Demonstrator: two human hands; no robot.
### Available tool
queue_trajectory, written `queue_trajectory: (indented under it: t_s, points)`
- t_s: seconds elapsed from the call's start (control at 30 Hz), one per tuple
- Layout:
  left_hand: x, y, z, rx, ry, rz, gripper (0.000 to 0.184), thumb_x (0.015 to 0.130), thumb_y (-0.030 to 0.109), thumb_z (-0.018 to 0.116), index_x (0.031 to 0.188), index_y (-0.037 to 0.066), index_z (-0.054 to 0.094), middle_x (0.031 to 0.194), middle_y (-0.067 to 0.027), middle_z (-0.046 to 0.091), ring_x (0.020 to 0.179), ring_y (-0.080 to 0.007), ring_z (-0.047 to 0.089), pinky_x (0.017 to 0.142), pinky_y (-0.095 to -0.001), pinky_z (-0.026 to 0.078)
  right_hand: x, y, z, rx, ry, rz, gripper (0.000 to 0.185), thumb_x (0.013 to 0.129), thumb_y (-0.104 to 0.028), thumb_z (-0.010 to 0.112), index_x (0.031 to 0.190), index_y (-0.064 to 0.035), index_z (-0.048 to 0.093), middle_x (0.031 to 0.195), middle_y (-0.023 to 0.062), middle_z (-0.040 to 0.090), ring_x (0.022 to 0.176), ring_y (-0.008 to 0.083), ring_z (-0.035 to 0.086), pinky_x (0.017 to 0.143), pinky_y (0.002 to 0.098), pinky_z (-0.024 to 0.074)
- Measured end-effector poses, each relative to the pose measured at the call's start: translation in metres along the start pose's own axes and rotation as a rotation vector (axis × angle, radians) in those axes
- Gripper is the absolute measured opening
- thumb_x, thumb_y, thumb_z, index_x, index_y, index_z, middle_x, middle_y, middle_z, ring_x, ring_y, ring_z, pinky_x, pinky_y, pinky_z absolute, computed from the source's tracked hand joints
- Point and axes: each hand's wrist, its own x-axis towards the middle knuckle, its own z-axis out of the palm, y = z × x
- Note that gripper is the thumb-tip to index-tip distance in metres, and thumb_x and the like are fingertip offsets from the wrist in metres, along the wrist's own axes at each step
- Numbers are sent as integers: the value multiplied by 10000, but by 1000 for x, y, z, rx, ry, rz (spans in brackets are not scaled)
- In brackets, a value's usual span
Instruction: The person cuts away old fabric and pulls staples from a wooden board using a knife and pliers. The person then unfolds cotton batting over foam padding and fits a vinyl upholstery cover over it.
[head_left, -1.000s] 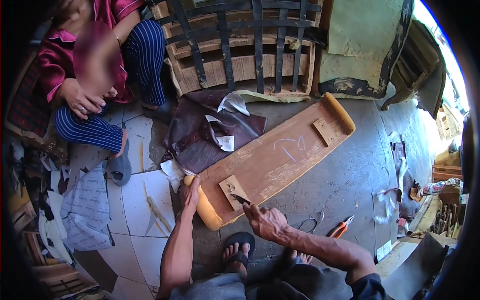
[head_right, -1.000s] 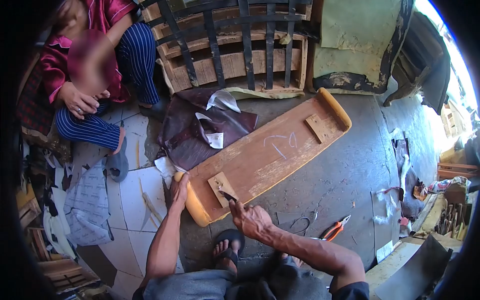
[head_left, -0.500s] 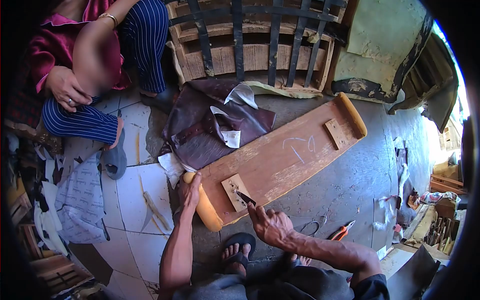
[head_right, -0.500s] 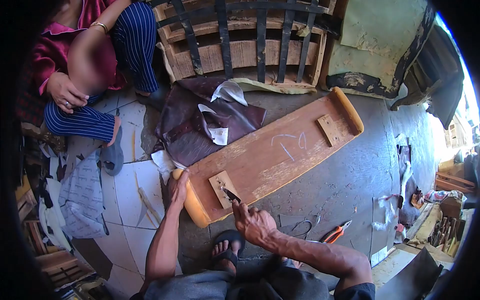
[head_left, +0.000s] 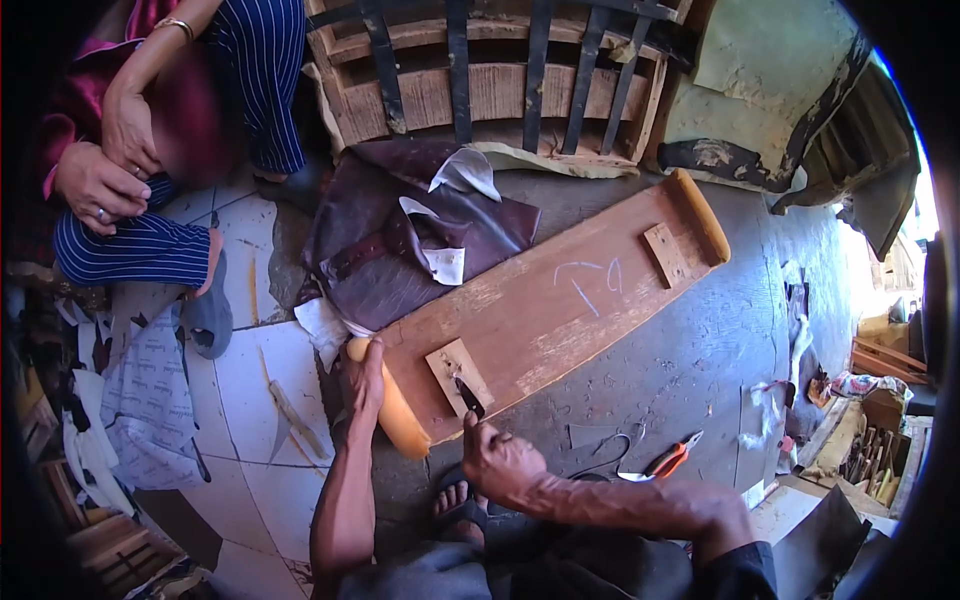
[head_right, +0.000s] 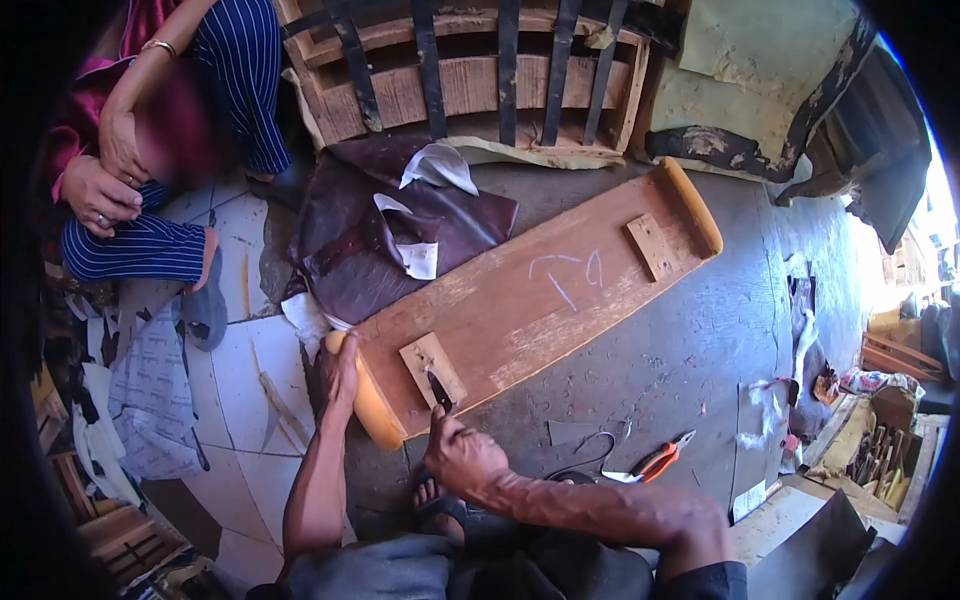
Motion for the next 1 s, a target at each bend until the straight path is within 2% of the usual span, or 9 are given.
queue_trajectory:
  t_s: [0.03,0.07,0.17,0.27,0.33,0.53,0.73,0.87,1.0]
  points:
    - [-2,10,1,40,33,-7,617,872,492,626,1215,-16,555,1144,-206,627,1050,-333,612,902,-428,469,-4,-4,61,249,-14,142,504,861,-68,555,1320,124,474,880,231,596,640,374,672,502,464,561]
    - [-4,16,0,79,68,-14,618,871,490,628,1196,-26,533,1102,-219,644,1031,-345,629,883,-434,481,-9,-1,60,245,-1,140,504,861,-68,555,1320,124,474,880,231,596,640,374,672,502,464,561]
    - [5,3,0,-22,71,171,578,913,484,607,1205,-12,553,1112,-188,651,1027,-317,621,900,-425,475,-16,26,55,429,370,42,608,813,-111,650,1402,-108,501,1036,180,636,660,346,673,512,462,559]
    - [10,-21,-8,-17,-39,208,673,871,566,625,1206,-15,575,1170,-184,632,1100,-327,597,944,-417,454,-17,35,20,394,234,74,612,816,-123,649,1411,-120,506,1052,172,655,678,367,678,531,463,566]
    - [0,6,1,-32,58,121,632,901,475,636,1267,-31,536,1163,-178,628,1049,-307,601,929,-398,463,-15,40,24,300,187,83,597,850,-126,615,1435,-146,502,1000,189,677,771,384,694,645,491,581]
    - [5,-7,-2,-32,26,104,651,847,492,645,1244,-15,547,1176,-202,624,1082,-324,603,935,-417,457,23,54,61,1121,376,132,574,861,-125,589,1430,-122,508,984,219,686,836,411,690,762,476,569]
    - [6,2,-2,11,52,74,688,826,500,662,1249,-31,548,1156,-212,640,1066,-339,621,937,-420,470,-21,33,14,277,202,214,609,859,-155,608,1442,-65,452,976,184,686,726,397,688,614,492,570]
    - [-5,13,-6,-23,24,74,683,829,509,657,1245,-22,543,1161,-209,639,1061,-345,627,926,-430,476,-18,34,10,79,146,49,599,870,-131,549,1424,53,419,1041,214,638,788,353,712,555,467,568]
    - [5,-4,3,-64,47,85,681,837,523,648,1246,-8,529,1176,-213,630,1059,-358,633,914,-437,481,-16,32,29,-188,110,18,619,860,-99,539,1444,54,403,1035,188,616,767,294,716,552,442,568]
